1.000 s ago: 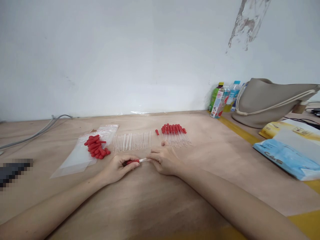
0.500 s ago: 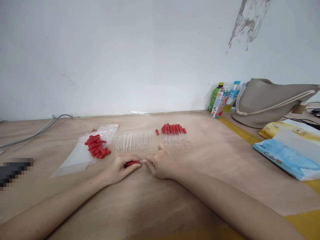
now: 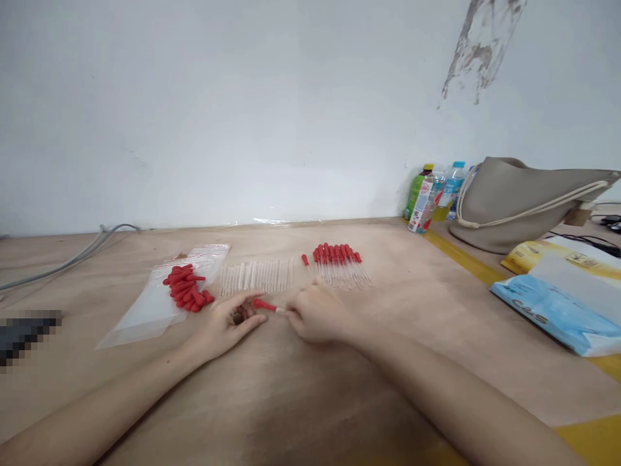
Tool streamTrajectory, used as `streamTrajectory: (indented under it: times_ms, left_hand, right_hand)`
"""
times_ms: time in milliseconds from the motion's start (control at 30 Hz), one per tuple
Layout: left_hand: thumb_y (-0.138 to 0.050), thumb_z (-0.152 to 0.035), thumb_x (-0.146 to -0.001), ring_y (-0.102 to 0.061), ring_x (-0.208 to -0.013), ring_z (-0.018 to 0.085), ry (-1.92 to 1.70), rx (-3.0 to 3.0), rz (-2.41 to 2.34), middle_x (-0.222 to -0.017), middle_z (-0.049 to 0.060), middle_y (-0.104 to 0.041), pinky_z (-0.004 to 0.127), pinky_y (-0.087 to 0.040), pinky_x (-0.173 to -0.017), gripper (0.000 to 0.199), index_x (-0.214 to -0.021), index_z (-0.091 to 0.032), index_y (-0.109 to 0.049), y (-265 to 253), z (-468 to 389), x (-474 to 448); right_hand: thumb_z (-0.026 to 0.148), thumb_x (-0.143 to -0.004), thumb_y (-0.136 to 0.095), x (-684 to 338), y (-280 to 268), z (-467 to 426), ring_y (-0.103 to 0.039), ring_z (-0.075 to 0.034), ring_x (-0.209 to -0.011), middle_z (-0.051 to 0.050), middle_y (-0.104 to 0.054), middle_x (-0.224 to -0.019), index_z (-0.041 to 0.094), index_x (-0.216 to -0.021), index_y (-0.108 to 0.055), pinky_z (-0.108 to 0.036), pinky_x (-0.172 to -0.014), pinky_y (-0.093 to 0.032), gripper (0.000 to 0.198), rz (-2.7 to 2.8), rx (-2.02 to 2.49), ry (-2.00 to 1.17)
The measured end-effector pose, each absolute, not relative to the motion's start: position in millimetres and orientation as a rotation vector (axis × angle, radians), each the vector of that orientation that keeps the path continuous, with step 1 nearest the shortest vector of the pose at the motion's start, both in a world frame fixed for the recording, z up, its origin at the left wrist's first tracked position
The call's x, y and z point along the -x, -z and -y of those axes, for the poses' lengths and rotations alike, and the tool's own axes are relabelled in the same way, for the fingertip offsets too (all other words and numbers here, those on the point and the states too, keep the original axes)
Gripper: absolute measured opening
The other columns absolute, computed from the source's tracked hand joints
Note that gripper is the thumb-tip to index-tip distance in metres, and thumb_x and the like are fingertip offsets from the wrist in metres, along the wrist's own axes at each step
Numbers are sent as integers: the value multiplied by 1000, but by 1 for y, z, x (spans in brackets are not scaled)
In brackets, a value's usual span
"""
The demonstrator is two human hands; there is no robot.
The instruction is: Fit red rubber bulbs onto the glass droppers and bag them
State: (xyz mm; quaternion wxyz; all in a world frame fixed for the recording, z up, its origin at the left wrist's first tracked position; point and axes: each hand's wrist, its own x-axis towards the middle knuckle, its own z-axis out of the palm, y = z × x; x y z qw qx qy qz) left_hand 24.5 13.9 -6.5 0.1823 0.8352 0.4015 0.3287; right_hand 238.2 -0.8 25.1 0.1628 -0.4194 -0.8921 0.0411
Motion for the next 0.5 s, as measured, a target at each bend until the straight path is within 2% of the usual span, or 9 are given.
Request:
streamTrajectory:
  times_ms: [67,200,333,500]
  left_hand:
    - [-55,-25,-76,-51,-56,9,-895,-2300,-1169,-78,-1,-58,20,-44,-52,37,-112,-19,-48,8,-16,-24]
    - [-51,-24,-78,-50,-58,9,-792,-2386,-1122,-69,-2,-55,19,-42,-53,13,-87,-18,-59,5,-16,-26]
    - [-50,-21,-79,-51,-61,9,-793,-2427,-1087,-72,-1,-58,19,-41,-56,11,-79,-18,-60,3,-15,-26]
    - [-50,-22,-79,-51,-61,9,-786,-2438,-1077,-72,-1,-58,19,-42,-56,11,-79,-18,-60,4,-15,-26]
  right_hand:
    - [23,-77,-42,-250,-29,-12,-47,-10,-51,1,-58,-55,17,-61,-59,-23,-55,-29,24,2382,1382,-263]
    - [32,-73,-46,-266,-29,-47,-50,-11,-51,0,-58,-54,17,-55,-58,-22,-49,-29,26,1968,1746,-275]
    - [37,-74,-44,-260,-25,-74,-52,-15,-57,-3,-58,-55,18,-50,-55,-25,-55,-30,33,1881,1943,-48]
    - [46,-78,-40,-245,-18,-87,-55,-20,-66,-7,-60,-62,17,-65,-61,-33,-67,-31,38,1883,2080,99]
